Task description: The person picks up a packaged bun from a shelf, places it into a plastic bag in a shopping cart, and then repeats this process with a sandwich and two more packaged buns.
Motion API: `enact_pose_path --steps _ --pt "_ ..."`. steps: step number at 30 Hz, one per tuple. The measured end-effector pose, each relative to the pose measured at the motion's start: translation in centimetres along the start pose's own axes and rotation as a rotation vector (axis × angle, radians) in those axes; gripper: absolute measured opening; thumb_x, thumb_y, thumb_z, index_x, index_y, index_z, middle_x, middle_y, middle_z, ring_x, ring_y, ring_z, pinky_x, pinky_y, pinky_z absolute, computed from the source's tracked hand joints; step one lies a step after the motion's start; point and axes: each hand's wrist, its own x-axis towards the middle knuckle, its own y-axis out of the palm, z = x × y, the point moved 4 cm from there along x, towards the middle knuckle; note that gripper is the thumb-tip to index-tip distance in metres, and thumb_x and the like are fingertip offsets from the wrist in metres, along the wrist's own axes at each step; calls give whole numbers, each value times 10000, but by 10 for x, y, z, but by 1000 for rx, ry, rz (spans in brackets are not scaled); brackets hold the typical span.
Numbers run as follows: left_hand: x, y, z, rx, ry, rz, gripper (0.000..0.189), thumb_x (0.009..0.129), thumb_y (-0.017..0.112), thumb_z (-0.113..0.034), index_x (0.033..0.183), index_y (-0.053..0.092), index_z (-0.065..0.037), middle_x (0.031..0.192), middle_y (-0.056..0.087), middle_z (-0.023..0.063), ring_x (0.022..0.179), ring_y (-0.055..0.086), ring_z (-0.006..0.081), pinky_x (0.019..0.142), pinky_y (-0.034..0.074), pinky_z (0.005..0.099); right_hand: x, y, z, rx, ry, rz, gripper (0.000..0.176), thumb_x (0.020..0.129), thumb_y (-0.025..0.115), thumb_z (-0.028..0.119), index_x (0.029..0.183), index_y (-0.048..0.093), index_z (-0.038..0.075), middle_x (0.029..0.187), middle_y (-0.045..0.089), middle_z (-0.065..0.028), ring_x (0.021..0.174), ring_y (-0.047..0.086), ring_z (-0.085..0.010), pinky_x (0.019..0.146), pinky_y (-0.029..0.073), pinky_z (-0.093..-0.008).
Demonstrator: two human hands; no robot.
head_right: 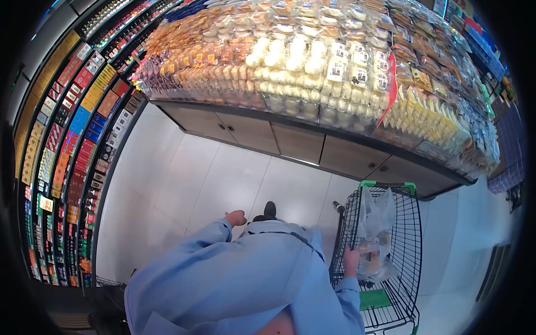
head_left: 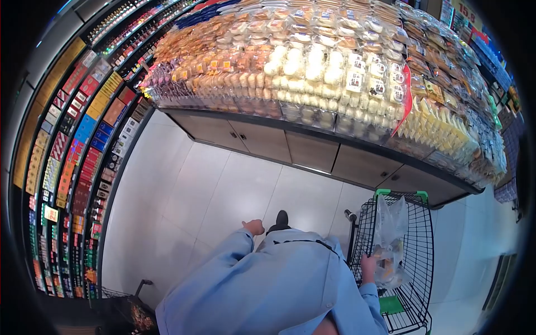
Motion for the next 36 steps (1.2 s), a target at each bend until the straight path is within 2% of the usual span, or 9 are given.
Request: enact_pose_path --steps 6,9,12,15,18,21,25,32,36 --pt "6 -7 -20 -28 82 -80 462 889 553 -286 1301 625 -88 1396 608 154 1317 557 347 1113 194 760 1 1 -11 224 148 90 485 906 615 330 1072 657 -124 994 696 -322 985 663 -499 903 521 -517" --pt "4 -14 -32 -59 106 -72 460 898 546 -301 1297 618 -85 1390 609 156 1315 556 345 1114 205 755 39 32 -56 64 47 67 467 909 607 320 1043 657 -124 979 695 -325 968 671 -489 883 524 -523" --pt "6 -13 -35 -103 135 -109 463 904 544 -319 1297 611 -83 1380 615 156 1308 559 346 1123 214 741 62 52 -80 -17 -91 -47 354 958 553 289 830 652 -25 687 697 -110 546 696 -242 483 543 -385" --pt "2 -7 -27 -114 114 -92 470 903 548 -323 1303 607 -82 1394 604 161 1320 550 348 1129 219 731 54 48 -74 9 -53 -93 353 957 544 284 812 657 -18 701 704 -118 543 692 -232 503 551 -387" --pt "1 5 -7 -102 107 -61 482 903 553 -328 1312 602 -78 1412 589 166 1331 537 362 1129 222 731 21 15 -37 158 59 62 359 946 554 290 806 666 -21 710 706 -126 531 686 -230 520 555 -383" --pt "9 16 17 -55 80 -40 505 900 555 -329 1334 590 -73 1431 572 172 1343 521 383 1126 225 737 33 28 -49 -55 -100 -41 386 929 567 321 887 679 -45 779 727 -174 636 719 -316 637 582 -436" --pt "24 23 40 -8 111 -23 533 897 559 -330 1365 578 -76 1437 569 164 1352 508 396 1122 233 736 -8 -3 -3 -172 -115 -80 489 911 561 385 1007 685 -79 957 715 -281 965 687 -451 906 526 -522" --pt "32 2 -9 -35 135 -3 559 900 570 -345 1403 568 -102 1432 581 153 1350 518 370 1120 303 667 -14 1 6 -38 -194 -128 453 902 563 356 982 684 -73 970 697 -297 962 669 -461 908 518 -526" --pt "40 -3 -48 32 271 -37 571 903 578 -367 1414 563 -114 1417 597 147 1327 544 358 1108 330 649 -20 -8 12 9 -127 -156 438 897 565 345 984 693 -65 972 693 -301 958 665 -462 897 518 -526"
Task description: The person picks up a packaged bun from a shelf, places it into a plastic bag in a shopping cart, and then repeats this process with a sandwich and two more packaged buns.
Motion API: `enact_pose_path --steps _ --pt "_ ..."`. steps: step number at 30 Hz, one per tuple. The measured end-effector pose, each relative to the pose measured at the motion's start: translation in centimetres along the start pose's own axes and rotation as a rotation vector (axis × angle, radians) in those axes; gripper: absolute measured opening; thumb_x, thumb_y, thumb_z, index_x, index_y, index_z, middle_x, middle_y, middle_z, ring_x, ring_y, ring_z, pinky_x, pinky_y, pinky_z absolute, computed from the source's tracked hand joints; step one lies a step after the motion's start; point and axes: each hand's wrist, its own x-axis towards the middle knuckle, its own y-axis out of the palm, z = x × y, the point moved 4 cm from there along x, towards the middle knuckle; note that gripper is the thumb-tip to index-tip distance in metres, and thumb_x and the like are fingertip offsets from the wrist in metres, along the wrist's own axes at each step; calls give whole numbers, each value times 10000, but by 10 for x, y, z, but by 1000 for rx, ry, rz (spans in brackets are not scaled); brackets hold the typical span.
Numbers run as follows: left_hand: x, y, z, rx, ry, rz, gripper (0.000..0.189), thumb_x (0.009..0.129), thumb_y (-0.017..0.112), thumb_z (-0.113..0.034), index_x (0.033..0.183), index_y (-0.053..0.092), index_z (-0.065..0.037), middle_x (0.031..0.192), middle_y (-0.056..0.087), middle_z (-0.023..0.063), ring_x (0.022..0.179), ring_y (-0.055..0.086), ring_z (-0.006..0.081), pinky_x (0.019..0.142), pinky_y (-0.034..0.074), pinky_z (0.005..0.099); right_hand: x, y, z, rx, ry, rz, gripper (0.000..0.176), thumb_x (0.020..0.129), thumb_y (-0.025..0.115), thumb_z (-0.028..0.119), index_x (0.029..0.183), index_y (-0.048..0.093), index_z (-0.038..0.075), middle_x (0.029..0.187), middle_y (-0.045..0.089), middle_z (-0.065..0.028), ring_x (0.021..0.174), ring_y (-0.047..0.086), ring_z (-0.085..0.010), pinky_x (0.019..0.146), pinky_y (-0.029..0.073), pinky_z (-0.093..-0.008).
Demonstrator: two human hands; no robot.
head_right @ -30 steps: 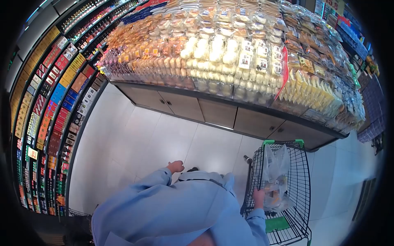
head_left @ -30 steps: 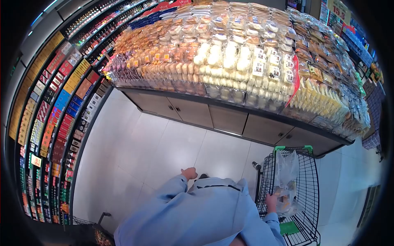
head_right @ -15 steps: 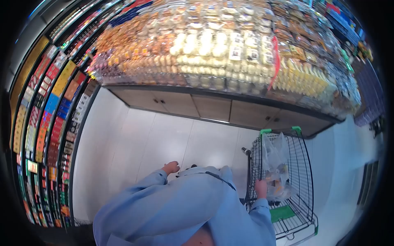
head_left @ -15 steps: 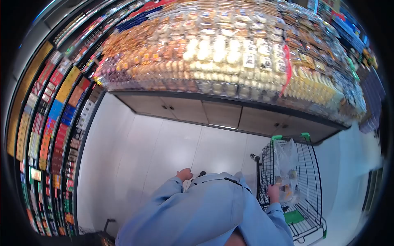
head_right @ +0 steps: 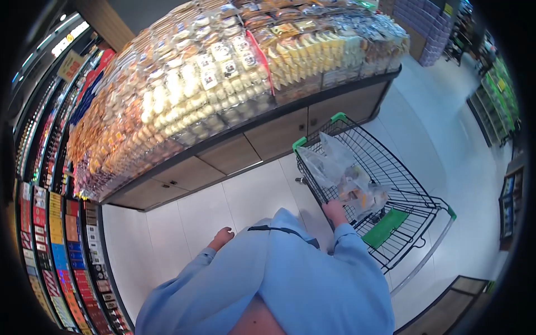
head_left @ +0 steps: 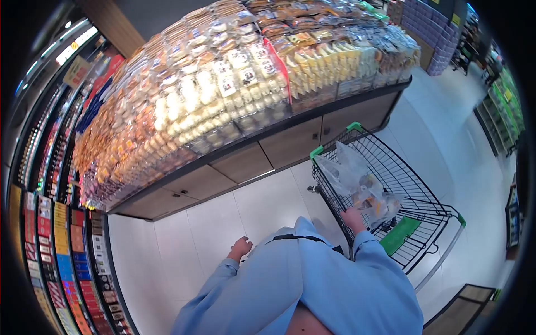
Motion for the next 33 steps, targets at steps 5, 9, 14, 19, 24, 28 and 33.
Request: enact_pose_path --steps 5,9,14,19,24,28,33 --pt "9 -7 -29 38 61 -7 579 904 585 -389 1415 563 -119 1396 615 143 1312 562 349 1106 335 644 -9 -12 5 112 43 36 456 880 575 357 988 698 -69 1018 693 -301 984 668 -448 915 521 -509" --pt "16 -11 -26 71 64 -21 588 898 592 -396 1417 561 -121 1404 609 142 1321 554 351 1105 333 647 -13 -9 3 131 77 80 468 875 572 353 1037 689 -71 1062 692 -298 1026 663 -446 941 515 -503" --pt "35 -10 -3 115 93 -52 595 886 612 -396 1392 576 -85 1366 624 188 1291 575 365 1100 389 578 -15 4 2 75 82 121 480 884 564 349 1091 673 -70 1105 681 -305 1062 653 -449 961 507 -507" --pt "36 -9 12 35 203 -47 595 870 672 -358 1317 604 28 1132 703 276 1104 677 403 957 539 429 -22 16 2 111 79 90 432 870 557 327 1044 706 -40 1065 698 -273 1018 669 -439 912 535 -516" --pt "70 13 51 -26 164 -32 558 885 668 -307 1300 603 60 1076 711 292 1071 691 401 935 546 428 -34 -13 22 126 162 138 383 858 559 289 1027 715 -17 1070 710 -245 1024 682 -406 904 546 -505" --pt "40 -7 41 61 276 -38 561 886 663 -312 1292 601 70 1065 709 300 1053 698 399 927 549 428 -30 -10 22 119 148 136 383 862 544 295 1043 701 -3 1073 709 -232 1013 680 -411 891 548 -517" --pt "18 -32 -3 169 280 7 540 894 650 -306 1280 604 69 1038 714 298 1040 698 404 913 552 438 -26 -11 22 156 188 132 379 867 545 297 1043 700 0 1073 709 -226 1013 679 -402 904 542 -504"
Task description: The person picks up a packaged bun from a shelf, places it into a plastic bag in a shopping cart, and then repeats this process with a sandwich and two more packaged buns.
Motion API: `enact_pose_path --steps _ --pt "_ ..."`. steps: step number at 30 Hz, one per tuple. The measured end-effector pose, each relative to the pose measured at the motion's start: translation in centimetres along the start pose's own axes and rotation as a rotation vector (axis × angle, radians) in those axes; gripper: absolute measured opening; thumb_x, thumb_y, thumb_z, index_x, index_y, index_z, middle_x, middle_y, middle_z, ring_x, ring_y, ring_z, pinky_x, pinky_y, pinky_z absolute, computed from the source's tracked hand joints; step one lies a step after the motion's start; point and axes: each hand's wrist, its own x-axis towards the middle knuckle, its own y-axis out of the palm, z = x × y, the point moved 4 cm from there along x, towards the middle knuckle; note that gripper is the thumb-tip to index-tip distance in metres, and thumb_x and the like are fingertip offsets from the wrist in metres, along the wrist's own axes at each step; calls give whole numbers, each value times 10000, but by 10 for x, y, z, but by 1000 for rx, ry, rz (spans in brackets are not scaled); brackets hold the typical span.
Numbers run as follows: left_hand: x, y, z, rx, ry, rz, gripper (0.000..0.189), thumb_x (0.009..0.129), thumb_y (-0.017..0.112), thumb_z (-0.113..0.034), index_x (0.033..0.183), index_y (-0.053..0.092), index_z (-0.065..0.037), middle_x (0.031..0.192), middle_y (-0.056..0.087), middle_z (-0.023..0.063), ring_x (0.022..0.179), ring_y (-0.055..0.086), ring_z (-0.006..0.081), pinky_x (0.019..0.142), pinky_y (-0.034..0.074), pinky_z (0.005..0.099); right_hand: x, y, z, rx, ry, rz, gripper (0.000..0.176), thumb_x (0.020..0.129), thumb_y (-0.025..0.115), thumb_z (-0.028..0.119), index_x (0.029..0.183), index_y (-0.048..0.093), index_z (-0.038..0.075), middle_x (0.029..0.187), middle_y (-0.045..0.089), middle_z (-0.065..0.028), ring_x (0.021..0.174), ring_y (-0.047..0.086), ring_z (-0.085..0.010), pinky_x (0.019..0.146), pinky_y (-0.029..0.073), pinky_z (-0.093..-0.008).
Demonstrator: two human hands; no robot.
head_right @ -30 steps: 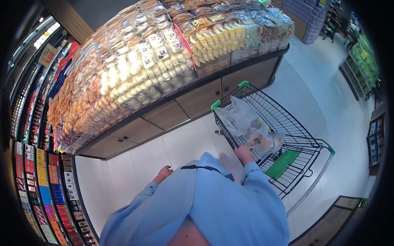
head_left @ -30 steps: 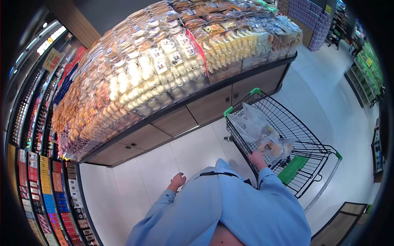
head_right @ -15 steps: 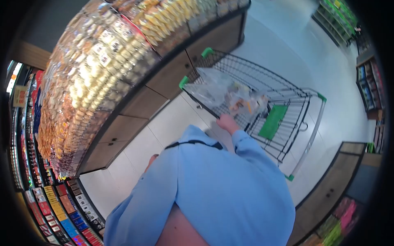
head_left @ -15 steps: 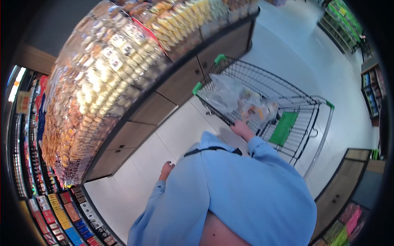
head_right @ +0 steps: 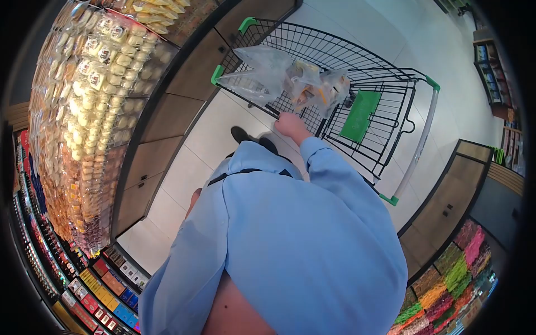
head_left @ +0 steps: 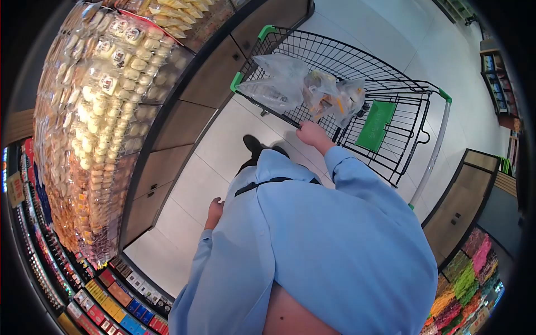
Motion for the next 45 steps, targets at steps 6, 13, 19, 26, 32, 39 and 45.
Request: enact_pose_path --steps 6,13,19,26,32,39,45 --pt "41 -11 -24 64 99 61 524 916 631 -298 1288 593 67 1035 717 291 1037 697 407 915 548 440 -7 -4 6 -21 73 30 358 894 552 306 1060 708 30 1075 713 -205 1007 681 -390 890 543 -493" --pt "138 -31 -64 86 8 144 561 896 625 -317 1345 578 17 1190 688 265 1155 658 379 1008 509 437 -7 -19 22 -56 157 79 357 910 553 313 1128 719 83 1110 720 -163 1055 677 -363 906 544 -486" --pt "201 -77 -115 84 72 138 543 903 585 -331 1364 582 -45 1208 692 226 1175 647 370 1012 501 448 18 -16 20 -81 123 -28 369 913 569 333 1139 716 81 1062 718 -204 997 679 -399 872 542 -496" --pt "237 -128 -146 140 82 150 547 913 587 -367 1394 567 -109 1332 649 159 1250 605 340 1058 447 501 39 -24 28 -74 173 -42 367 907 595 339 1127 722 74 1042 718 -214 987 678 -407 870 540 -496" --pt "237 -150 -139 163 78 144 554 918 572 -373 1405 563 -109 1367 627 160 1277 586 348 1067 437 521 45 -30 32 -49 148 -78 384 897 606 346 1110 704 41 1041 711 -230 988 670 -423 877 528 -498" --pt "204 -134 -115 122 18 122 562 914 570 -360 1405 562 -89 1394 606 170 1302 564 359 1079 426 534 45 -31 47 -90 164 17 432 890 570 375 1128 688 34 1077 707 -237 1048 663 -411 919 522 -498" --pt "147 -105 -117 55 -20 107 563 910 574 -360 1401 567 -86 1390 608 174 1295 570 360 1070 433 545 41 -22 54 -98 73 48 440 890 564 363 1103 679 -5 1076 703 -252 1039 668 -413 915 525 -502"
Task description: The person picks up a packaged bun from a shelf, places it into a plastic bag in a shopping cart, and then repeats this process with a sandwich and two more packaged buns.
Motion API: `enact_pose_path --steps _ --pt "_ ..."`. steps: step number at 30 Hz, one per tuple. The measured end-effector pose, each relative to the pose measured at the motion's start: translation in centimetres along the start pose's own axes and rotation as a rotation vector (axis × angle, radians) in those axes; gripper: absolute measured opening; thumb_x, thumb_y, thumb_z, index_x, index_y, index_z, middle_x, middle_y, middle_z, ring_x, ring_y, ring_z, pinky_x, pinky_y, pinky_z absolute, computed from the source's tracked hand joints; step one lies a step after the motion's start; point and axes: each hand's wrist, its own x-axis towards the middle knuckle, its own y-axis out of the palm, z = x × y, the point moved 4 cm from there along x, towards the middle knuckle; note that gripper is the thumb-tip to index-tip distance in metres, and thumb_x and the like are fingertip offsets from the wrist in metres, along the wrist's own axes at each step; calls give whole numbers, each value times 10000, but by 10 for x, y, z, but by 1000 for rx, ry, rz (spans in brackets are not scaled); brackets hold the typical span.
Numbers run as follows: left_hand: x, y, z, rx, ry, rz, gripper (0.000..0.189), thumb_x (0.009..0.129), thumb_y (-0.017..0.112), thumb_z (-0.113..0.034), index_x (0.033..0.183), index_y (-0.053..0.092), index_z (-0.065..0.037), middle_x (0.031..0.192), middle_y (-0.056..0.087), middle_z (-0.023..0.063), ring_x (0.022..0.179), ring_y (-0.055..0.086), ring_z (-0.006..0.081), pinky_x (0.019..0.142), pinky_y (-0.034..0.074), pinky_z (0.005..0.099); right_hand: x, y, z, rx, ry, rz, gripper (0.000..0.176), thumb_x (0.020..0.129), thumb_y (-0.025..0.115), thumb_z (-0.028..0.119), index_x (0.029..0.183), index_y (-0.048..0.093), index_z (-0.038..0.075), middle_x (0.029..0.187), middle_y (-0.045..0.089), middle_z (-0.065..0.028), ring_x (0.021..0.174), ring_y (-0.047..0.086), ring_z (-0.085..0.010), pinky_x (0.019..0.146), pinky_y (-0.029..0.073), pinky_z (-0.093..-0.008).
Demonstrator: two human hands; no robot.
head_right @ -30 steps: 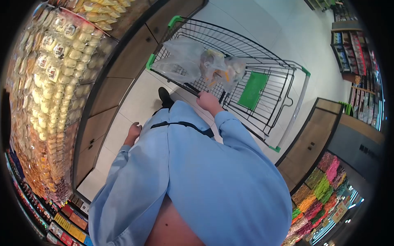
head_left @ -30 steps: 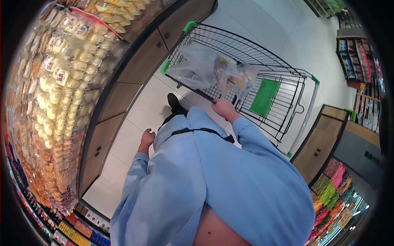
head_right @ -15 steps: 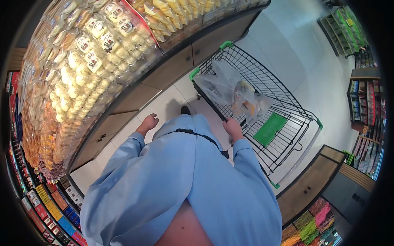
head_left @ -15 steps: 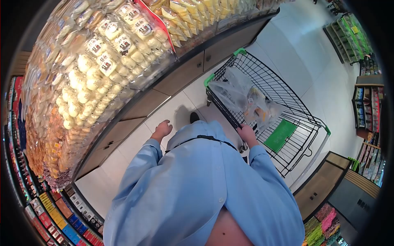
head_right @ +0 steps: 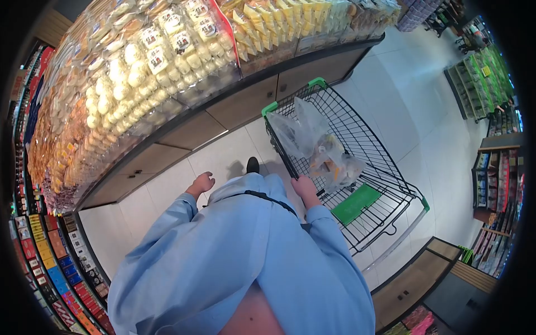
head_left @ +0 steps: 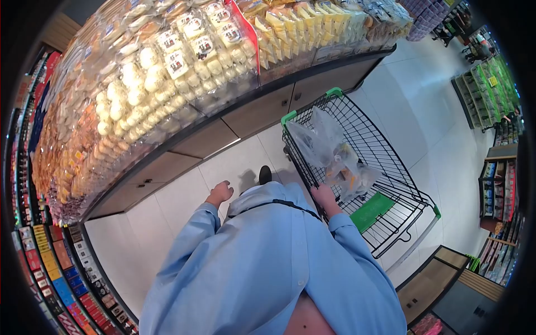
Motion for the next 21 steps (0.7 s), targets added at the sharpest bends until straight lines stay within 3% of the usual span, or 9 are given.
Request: enact_pose_path --steps 8,11,12,15,19,21 --pt "-72 65 33 -129 -129 5 563 907 571 -375 1395 574 -94 1374 622 165 1283 583 353 1063 434 551 -16 12 13 -57 -154 -1 444 903 564 316 1082 657 -78 1014 691 -315 1002 663 -459 920 514 -527" --pt "-107 82 55 -169 -221 -23 564 903 571 -371 1397 572 -97 1377 621 163 1287 582 346 1070 420 564 -19 18 13 -65 -101 56 455 900 563 309 1180 654 -39 1094 689 -295 1069 656 -443 938 518 -512" --pt "-112 90 68 -175 -244 -45 563 902 571 -368 1396 572 -97 1380 620 161 1289 580 346 1071 416 569 -20 23 11 8 -110 24 441 903 566 310 1056 654 -95 954 694 -317 942 673 -470 865 535 -523" --pt "-142 106 91 -203 -318 -66 550 900 570 -360 1379 580 -92 1389 612 161 1296 574 349 1072 410 579 -19 29 10 -85 -264 10 432 897 575 312 1025 658 -93 935 693 -317 925 675 -470 846 536 -525" --pt "-174 120 109 -277 -392 -59 524 897 569 -349 1347 596 -81 1386 612 168 1295 572 357 1072 407 586 -5 52 -9 -42 -293 -28 416 877 614 322 936 666 -86 924 693 -313 929 675 -470 842 534 -534" --pt "-184 127 117 -318 -394 -95 515 897 567 -346 1337 601 -80 1376 617 173 1289 577 359 1072 405 591 -9 52 -4 -174 -328 -20 413 878 619 327 933 672 -78 904 703 -297 898 686 -457 835 539 -527"
